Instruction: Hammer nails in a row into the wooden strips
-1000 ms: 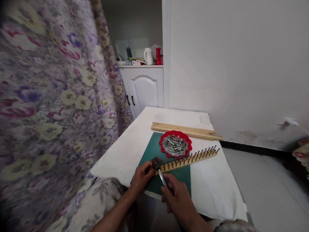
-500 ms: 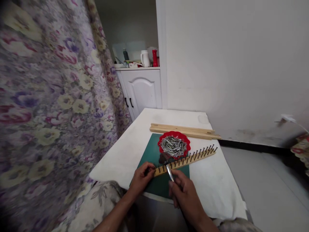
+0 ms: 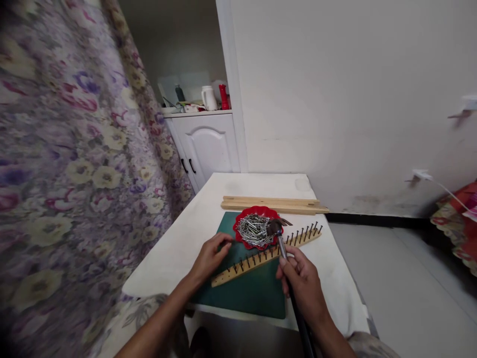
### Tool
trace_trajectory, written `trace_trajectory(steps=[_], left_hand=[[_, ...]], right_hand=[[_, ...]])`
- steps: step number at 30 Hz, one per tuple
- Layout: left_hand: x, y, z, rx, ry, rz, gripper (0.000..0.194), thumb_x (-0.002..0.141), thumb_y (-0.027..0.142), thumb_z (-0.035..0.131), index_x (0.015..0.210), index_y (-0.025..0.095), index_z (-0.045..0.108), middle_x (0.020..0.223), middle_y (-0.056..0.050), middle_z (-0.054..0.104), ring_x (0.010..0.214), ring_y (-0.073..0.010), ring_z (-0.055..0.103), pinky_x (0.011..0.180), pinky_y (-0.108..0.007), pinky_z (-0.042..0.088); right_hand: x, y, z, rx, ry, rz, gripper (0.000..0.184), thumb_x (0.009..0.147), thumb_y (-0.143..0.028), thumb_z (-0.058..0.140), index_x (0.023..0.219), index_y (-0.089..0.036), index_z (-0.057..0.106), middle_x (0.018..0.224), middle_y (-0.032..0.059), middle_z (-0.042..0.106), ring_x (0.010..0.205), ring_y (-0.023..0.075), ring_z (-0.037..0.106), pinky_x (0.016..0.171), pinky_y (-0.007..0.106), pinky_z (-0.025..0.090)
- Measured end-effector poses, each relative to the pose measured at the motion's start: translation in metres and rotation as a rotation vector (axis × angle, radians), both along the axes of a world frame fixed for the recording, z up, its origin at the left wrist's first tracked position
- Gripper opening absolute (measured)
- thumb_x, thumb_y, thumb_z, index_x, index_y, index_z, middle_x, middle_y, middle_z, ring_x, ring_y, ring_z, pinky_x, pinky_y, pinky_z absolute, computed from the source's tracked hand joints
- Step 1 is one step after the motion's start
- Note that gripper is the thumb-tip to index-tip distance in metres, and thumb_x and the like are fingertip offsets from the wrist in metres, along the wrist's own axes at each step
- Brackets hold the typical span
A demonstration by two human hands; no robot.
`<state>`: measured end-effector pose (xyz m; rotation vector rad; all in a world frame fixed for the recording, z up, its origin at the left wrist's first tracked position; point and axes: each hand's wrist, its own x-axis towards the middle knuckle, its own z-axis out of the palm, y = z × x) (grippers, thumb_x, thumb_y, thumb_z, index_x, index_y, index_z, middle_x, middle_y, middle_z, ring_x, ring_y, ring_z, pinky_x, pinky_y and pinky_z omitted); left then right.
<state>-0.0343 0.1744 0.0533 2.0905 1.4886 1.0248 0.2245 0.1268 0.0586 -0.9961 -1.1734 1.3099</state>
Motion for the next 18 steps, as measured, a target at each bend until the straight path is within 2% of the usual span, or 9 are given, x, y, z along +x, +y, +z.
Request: trace_trajectory(steps=[3,6,11,18], left_hand=[[0.018,0.035,0.011,0.041,0.178,-0.104,0.020,0.084,0.017,0.044,0.095,0.019,0.061,0.096,-0.005,0.063,0.091,-0.0168,0.057,0.082,-0.027,0.044],[0.036,0.072,0.015,-0.027,0.459,-0.036,0.022,0.084,0.017,0.044,0.097,0.019,0.062,0.099,-0.006,0.064,0.095,-0.0177,0.057,0.085,-0.027,0.043],[0.054,0.120,0.007,-0.122,0.591,0.066,0.023,0.084,0.020,0.044,0.090,0.016,0.066,0.094,-0.011,0.067,0.091,-0.0211,0.060,0.080,-0.029,0.043],[0.069,0.159,0.002,-0.266,0.711,0.145,0.022,0.077,0.024,0.052,0.085,0.014,0.070,0.093,-0.014,0.070,0.091,-0.0253,0.063,0.076,-0.030,0.045]], right_hand=[[0.002,0.001,0.002,-0.009,0.013,-0.010,0.035,0.084,-0.040,0.058,0.109,-0.017,0.051,0.059,-0.0038,0.059,0.036,0.0060,0.041,0.035,0.017,0.031],[0.005,0.002,0.003,-0.007,0.010,-0.027,0.035,0.085,-0.040,0.058,0.110,-0.017,0.051,0.059,-0.0038,0.059,0.036,0.0061,0.041,0.035,0.017,0.031],[0.006,0.003,0.006,-0.009,0.001,-0.044,0.036,0.085,-0.041,0.057,0.112,-0.016,0.051,0.059,-0.0038,0.058,0.036,0.0057,0.041,0.036,0.017,0.031],[0.005,0.004,0.012,-0.032,0.013,-0.035,0.038,0.085,-0.040,0.057,0.113,-0.015,0.051,0.058,-0.0040,0.059,0.034,0.0052,0.041,0.034,0.016,0.030]])
